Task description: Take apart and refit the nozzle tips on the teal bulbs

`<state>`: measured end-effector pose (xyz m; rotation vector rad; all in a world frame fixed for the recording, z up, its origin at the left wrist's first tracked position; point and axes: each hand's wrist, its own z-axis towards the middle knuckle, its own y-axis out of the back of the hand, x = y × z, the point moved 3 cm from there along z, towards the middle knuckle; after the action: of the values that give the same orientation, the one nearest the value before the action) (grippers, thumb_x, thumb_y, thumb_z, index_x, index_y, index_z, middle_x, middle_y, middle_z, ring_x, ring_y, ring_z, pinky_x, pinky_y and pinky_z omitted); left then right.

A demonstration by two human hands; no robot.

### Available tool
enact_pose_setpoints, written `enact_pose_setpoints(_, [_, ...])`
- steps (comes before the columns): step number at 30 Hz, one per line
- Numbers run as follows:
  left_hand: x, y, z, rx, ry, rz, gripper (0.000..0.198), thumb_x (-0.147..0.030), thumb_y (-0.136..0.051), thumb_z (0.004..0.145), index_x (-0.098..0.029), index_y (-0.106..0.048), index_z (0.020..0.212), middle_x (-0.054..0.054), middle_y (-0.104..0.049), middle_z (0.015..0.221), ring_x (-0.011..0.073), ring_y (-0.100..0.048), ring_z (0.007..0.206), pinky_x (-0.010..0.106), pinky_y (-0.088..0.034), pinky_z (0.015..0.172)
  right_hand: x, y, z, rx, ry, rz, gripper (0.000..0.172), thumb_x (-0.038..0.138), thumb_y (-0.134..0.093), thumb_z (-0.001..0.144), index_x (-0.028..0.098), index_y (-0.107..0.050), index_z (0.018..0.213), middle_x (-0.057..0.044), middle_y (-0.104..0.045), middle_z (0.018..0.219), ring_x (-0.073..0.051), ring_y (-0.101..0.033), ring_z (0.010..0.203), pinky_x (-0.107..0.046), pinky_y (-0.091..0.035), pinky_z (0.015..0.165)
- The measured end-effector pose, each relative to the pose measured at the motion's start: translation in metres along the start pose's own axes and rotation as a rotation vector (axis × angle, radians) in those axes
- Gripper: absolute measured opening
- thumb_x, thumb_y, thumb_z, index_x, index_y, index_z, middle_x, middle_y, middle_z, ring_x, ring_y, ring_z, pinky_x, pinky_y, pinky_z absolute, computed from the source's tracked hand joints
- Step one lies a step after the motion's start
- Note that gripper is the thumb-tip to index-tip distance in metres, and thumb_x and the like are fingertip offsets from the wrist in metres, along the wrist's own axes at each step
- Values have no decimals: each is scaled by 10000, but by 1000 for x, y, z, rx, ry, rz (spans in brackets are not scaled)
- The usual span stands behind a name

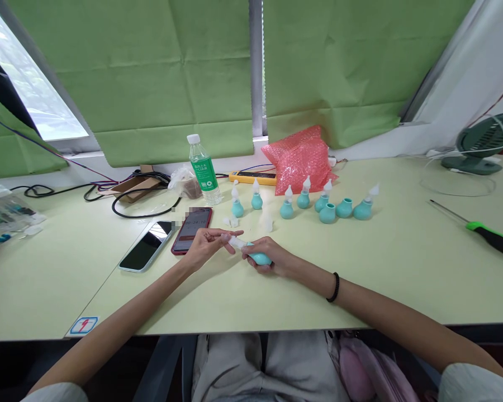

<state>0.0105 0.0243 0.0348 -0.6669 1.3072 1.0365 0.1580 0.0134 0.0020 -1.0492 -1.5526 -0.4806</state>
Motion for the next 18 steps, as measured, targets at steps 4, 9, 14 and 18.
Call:
enact_pose_setpoints(4, [0, -2, -1, -43, -31, 5, 314, -375, -486, 701, -106, -641, 655, 94, -646, 686, 234, -496, 967, 306, -374, 821, -2, -2, -1, 86, -128, 167, 192, 298, -507, 684, 108, -502, 654, 40, -437, 454, 3, -262, 272, -140, -156, 270])
enact_pose_setpoints(9, [7, -4, -1, -27, -5, -69, 311, -363, -482, 709, -106, -641, 633, 113, -627, 851, 226, -508, 948, 302, -385, 804, -3, -4, -1, 103, -120, 201, 177, 279, -489, 696, 107, -497, 656, 38, -437, 451, -1, -267, 265, -140, -156, 267])
enact_pose_setpoints(14, [9, -6, -2, -36, 19, -120, 330, -387, -489, 697, -112, -648, 607, 111, -624, 858, 234, -472, 1000, 312, -367, 831, -4, -5, -1, 74, -70, 182, 182, 283, -493, 692, 105, -498, 655, 37, -428, 454, -1, -273, 274, -140, -162, 268])
enact_pose_setpoints(18, [8, -8, -3, -20, 29, -138, 337, -400, -491, 691, -113, -654, 622, 111, -625, 837, 236, -468, 1001, 320, -360, 839, -4, -6, -1, 100, -44, 178, 185, 293, -519, 678, 108, -509, 680, 38, -422, 470, -3, -279, 295, -140, -164, 272])
